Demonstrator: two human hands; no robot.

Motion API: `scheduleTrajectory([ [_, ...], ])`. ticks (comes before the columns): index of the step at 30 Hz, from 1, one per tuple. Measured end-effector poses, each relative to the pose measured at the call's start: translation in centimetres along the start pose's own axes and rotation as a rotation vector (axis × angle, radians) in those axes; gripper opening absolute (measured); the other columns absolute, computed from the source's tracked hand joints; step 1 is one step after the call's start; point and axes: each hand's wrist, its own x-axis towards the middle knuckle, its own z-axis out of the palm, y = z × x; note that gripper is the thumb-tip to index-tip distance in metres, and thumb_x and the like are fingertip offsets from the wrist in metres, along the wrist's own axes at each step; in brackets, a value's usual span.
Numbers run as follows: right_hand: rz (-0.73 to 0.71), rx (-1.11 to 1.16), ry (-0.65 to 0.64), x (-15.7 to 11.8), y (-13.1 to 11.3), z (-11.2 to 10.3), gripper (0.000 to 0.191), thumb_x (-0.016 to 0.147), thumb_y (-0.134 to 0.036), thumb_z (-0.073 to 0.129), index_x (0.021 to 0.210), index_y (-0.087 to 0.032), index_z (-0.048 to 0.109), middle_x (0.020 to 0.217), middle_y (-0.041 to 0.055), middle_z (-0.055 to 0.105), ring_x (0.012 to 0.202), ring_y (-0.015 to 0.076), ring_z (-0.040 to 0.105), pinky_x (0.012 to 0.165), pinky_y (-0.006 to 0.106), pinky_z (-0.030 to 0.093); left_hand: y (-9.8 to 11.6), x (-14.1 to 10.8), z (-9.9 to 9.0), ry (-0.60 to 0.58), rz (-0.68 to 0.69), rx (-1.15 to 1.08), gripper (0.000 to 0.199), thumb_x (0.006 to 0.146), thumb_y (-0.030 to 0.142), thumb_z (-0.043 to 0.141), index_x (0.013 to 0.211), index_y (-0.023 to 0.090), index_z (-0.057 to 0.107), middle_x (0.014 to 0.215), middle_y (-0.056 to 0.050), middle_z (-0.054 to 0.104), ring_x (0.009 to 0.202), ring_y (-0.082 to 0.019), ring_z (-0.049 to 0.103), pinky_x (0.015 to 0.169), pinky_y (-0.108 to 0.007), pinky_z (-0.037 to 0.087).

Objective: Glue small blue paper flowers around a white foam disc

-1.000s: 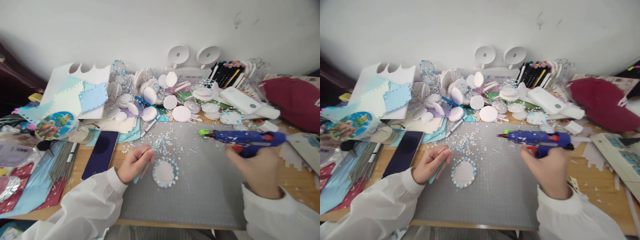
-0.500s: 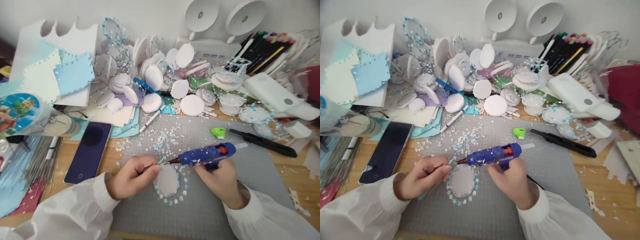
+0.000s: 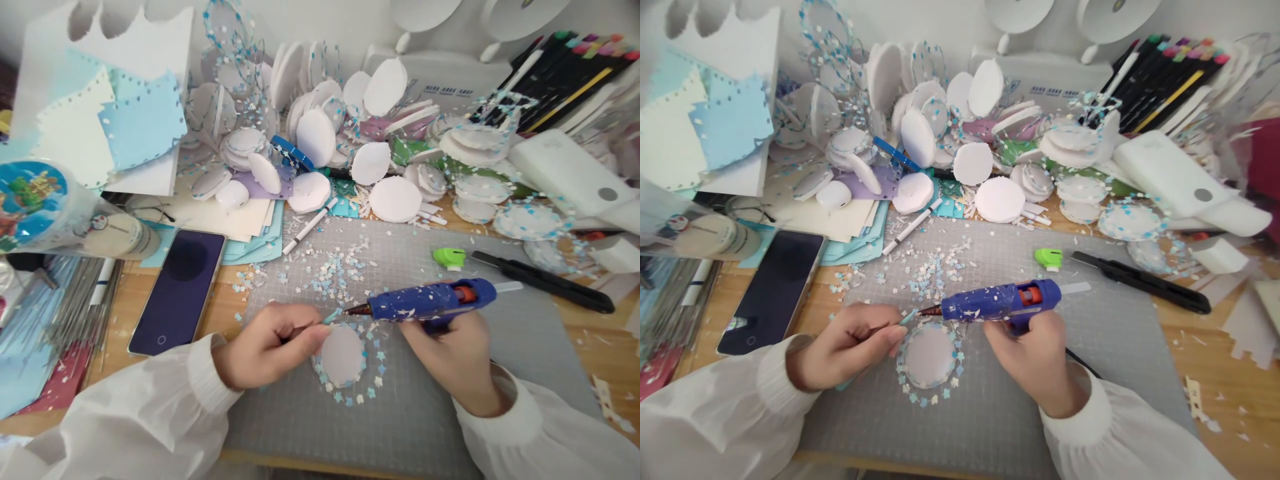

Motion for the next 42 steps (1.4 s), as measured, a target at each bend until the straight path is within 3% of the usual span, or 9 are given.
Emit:
scheduleTrajectory([
  [17, 0.0, -0.013, 0.003, 0.0, 0.1, 0.1, 0.035, 0.068, -0.031, 0.061, 0.042, -0.022, 0.038, 0.035, -0.005, 0.041, 0.033, 0.0093, 0.039, 0.036, 0.021, 0.033, 0.2, 0.1, 0.0, -0.021, -0.002, 0.002, 0.04, 0.092, 0.038, 0.044, 0.058, 0.018, 0.043, 0.045, 0.006, 0.035, 0.039, -0.005, 0.03, 0.036, -0.019, 0.021],
  [21, -0.092, -0.066, 0.018, 0.1, 0.2, 0.1, 0.03, 0.071, -0.029, 0.059, 0.046, -0.022, 0.044, 0.037, -0.0037, 0.047, 0.034, 0.0111, 0.045, 0.038, 0.023, 0.037, 0.1, 0.2, 0.0, -0.005, 0.01, -0.006, 0.038, 0.092, 0.033, 0.045, 0.058, 0.017, 0.043, 0.047, 0.007, 0.034, 0.04, -0.005, 0.029, 0.038, -0.019, 0.021],
  [25, -0.197, -0.143, 0.119, 0.2, 0.2, 0.1, 0.018, 0.073, -0.03, 0.06, 0.059, -0.02, 0.055, 0.051, 0.001, 0.06, 0.043, 0.0165, 0.057, 0.045, 0.027, 0.042, 0.2, 0.1, 0.1, 0.012, 0.017, -0.004, 0.038, 0.092, 0.035, 0.046, 0.058, 0.017, 0.045, 0.048, 0.007, 0.035, 0.04, -0.005, 0.029, 0.039, -0.02, 0.022],
  [30, -0.087, -0.28, 0.295, 0.3, 2.0, -1.1, 0.032, 0.072, -0.04, 0.067, 0.052, -0.022, 0.05, 0.046, 0.0029, 0.054, 0.041, 0.0187, 0.053, 0.047, 0.031, 0.039, -0.2, -0.1, 0.1, 0.027, -0.007, -0.038, 0.043, 0.091, 0.043, 0.046, 0.057, 0.017, 0.045, 0.043, 0.007, 0.035, 0.037, -0.006, 0.031, 0.038, -0.02, 0.022],
  [36, 0.123, -0.382, 0.507, -1.0, 6.7, -5.5, 0.036, 0.07, -0.053, 0.065, 0.06, -0.022, 0.051, 0.051, 0.0076, 0.051, 0.057, 0.0258, 0.06, 0.051, 0.034, 0.037, -0.4, 0.0, -0.2, 0.195, 0.084, -0.026, 0.043, 0.086, 0.038, 0.053, 0.05, 0.014, 0.055, 0.048, 0.002, 0.045, 0.048, -0.009, 0.039, 0.049, -0.023, 0.03],
  [42, 0.316, -0.433, 0.252, -5.1, 8.8, -8.1, 0.03, 0.075, -0.052, 0.05, 0.075, -0.022, 0.05, 0.061, 0.0066, 0.052, 0.06, 0.0308, 0.059, 0.051, 0.037, 0.038, -0.5, 0.1, -0.4, 0.349, 0.038, -0.235, 0.037, 0.079, 0.033, 0.058, 0.049, 0.013, 0.059, 0.04, 0.004, 0.038, 0.04, -0.007, 0.032, 0.043, -0.024, 0.021],
])
